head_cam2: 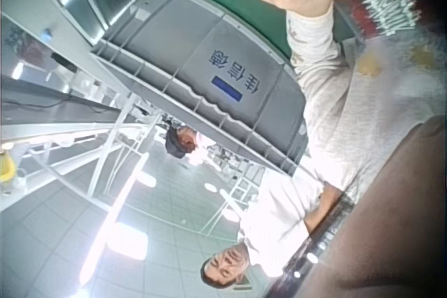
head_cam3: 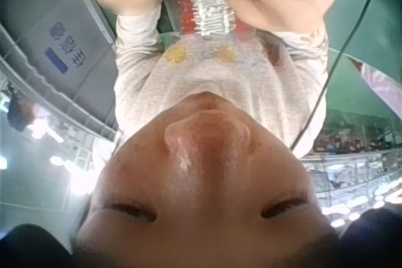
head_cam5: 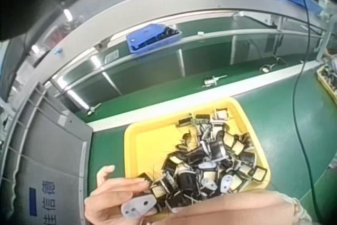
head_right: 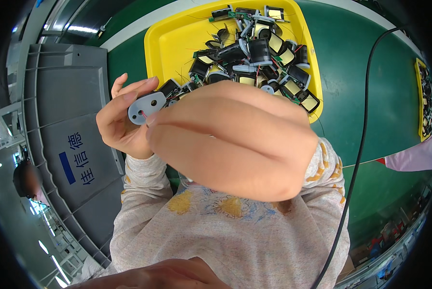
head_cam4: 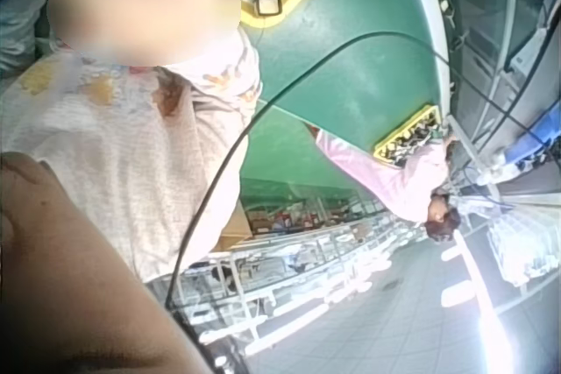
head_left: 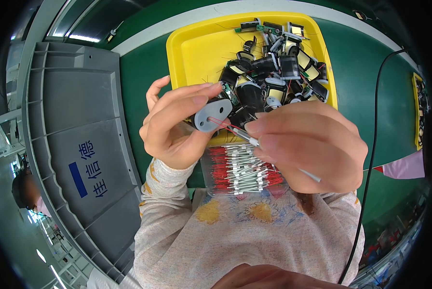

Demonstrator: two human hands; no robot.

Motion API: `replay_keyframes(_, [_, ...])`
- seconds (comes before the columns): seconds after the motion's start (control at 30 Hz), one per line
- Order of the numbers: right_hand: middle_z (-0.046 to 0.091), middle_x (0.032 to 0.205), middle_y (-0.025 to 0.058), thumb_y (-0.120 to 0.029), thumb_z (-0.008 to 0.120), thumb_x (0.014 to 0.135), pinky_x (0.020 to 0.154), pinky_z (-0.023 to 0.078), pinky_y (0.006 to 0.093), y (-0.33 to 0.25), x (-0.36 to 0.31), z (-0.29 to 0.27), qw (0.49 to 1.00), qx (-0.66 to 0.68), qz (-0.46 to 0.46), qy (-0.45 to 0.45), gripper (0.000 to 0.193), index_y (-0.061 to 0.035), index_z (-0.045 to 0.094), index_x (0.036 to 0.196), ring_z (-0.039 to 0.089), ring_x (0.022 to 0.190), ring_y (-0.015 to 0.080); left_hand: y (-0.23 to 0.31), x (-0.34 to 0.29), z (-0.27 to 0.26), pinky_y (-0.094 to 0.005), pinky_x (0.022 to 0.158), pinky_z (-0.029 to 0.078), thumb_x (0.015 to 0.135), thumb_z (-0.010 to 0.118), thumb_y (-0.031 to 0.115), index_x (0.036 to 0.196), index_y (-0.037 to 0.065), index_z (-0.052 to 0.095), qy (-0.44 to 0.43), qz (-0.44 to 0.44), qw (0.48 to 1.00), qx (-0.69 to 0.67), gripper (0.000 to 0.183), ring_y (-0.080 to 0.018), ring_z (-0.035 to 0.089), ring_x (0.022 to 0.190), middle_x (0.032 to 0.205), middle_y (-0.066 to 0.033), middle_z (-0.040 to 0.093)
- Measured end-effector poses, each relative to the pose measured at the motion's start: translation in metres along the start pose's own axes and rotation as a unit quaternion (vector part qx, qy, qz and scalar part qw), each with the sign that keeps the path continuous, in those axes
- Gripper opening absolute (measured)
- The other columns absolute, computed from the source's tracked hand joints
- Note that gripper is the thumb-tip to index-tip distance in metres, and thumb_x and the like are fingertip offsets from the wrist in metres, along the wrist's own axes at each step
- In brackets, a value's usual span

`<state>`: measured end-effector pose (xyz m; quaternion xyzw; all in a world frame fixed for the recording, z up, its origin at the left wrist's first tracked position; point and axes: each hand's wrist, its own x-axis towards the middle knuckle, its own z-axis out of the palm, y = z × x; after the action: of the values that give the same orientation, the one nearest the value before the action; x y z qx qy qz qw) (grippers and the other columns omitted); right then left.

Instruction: The person assembles small electronic components by inserting red wires into a gray plastic housing. They use a white stick-like tool to push the wires into place and then place the finished units into a yellow tray. The process is repeated for multiple units.

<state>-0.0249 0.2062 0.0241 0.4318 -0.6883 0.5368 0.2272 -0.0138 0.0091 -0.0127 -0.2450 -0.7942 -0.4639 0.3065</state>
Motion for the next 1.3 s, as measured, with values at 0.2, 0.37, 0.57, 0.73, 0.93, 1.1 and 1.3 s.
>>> replay_keyframes(0.2, [0.062, 0.081, 0.0178, 0.006, 0.073, 0.056, 0.055, 0.053, 0.0301, -0.003, 0.000, 0.008, 0.999, -0.010, -0.002, 0.044, 0.033, 0.0033, 0.058, 0.085, 0.063, 0.068, 0.0277, 0.000, -0.001, 0.000, -0.0415, 0.090, 0.032, 0.065, 0.071, 0.003, 0.093, 0.005, 0.054, 0.002, 0.006, 1.000, -0.010, 0.033, -0.0220, 0.065, 0.084, 0.085, -0.0129, 0.067])
replay_keyframes(0.37, [0.062, 0.081, 0.0182, 0.006, 0.073, 0.056, 0.054, 0.053, 0.0301, 0.002, 0.000, -0.001, 1.000, 0.001, -0.006, 0.001, 0.033, 0.0033, 0.058, 0.085, 0.063, 0.068, 0.0274, 0.000, 0.000, 0.000, -0.0418, 0.090, 0.032, 0.065, 0.071, 0.002, 0.094, 0.005, 0.053, 0.000, 0.006, 1.000, -0.006, 0.034, -0.0224, 0.065, 0.084, 0.085, -0.0134, 0.067])
replay_keyframes(0.57, [0.062, 0.081, 0.0179, 0.008, 0.073, 0.054, 0.054, 0.052, 0.0301, 0.003, 0.000, -0.005, 1.000, 0.010, -0.009, -0.018, 0.036, 0.0035, 0.057, 0.086, 0.064, 0.068, 0.0273, 0.000, 0.000, -0.001, -0.0418, 0.090, 0.032, 0.065, 0.071, 0.003, 0.093, 0.005, 0.053, -0.001, 0.009, 1.000, -0.003, 0.033, -0.0224, 0.065, 0.085, 0.085, -0.0134, 0.067])
replay_keyframes(0.73, [0.063, 0.081, 0.0177, 0.008, 0.073, 0.054, 0.054, 0.052, 0.0300, 0.003, 0.000, -0.003, 1.000, 0.015, -0.013, -0.010, 0.036, 0.0033, 0.057, 0.085, 0.064, 0.067, 0.0271, 0.001, 0.001, -0.003, -0.0420, 0.090, 0.032, 0.065, 0.072, 0.005, 0.092, 0.006, 0.054, -0.011, 0.006, 1.000, 0.013, 0.033, -0.0226, 0.065, 0.085, 0.084, -0.0132, 0.067])
replay_keyframes(0.93, [0.063, 0.080, 0.0178, 0.007, 0.073, 0.054, 0.053, 0.052, 0.0287, 0.003, 0.000, -0.003, 1.000, 0.013, -0.013, -0.008, 0.035, 0.0031, 0.057, 0.085, 0.063, 0.066, 0.0263, 0.001, 0.000, -0.001, -0.0420, 0.090, 0.032, 0.065, 0.073, 0.005, 0.092, 0.006, 0.054, 0.000, 0.005, 1.000, -0.004, 0.033, -0.0228, 0.065, 0.086, 0.084, -0.0132, 0.067])
replay_keyframes(1.1, [0.063, 0.080, 0.0173, 0.004, 0.072, 0.056, 0.054, 0.052, 0.0285, 0.001, -0.001, 0.005, 0.999, -0.003, -0.021, 0.031, 0.032, 0.0024, 0.058, 0.085, 0.063, 0.065, 0.0261, 0.001, 0.000, -0.001, -0.0421, 0.090, 0.032, 0.065, 0.073, 0.006, 0.093, 0.006, 0.054, -0.002, 0.005, 1.000, -0.004, 0.034, -0.0227, 0.065, 0.086, 0.085, -0.0132, 0.067])
replay_keyframes(1.3, [0.063, 0.082, 0.0171, -0.001, 0.068, 0.064, 0.054, 0.053, 0.0292, -0.001, -0.003, 0.011, 0.997, -0.014, -0.040, 0.059, 0.021, 0.0011, 0.059, 0.084, 0.063, 0.066, 0.0264, 0.001, 0.000, -0.001, -0.0422, 0.091, 0.032, 0.065, 0.073, 0.005, 0.094, 0.006, 0.053, 0.004, 0.010, 1.000, -0.003, 0.036, -0.0225, 0.065, 0.085, 0.086, -0.0129, 0.067])
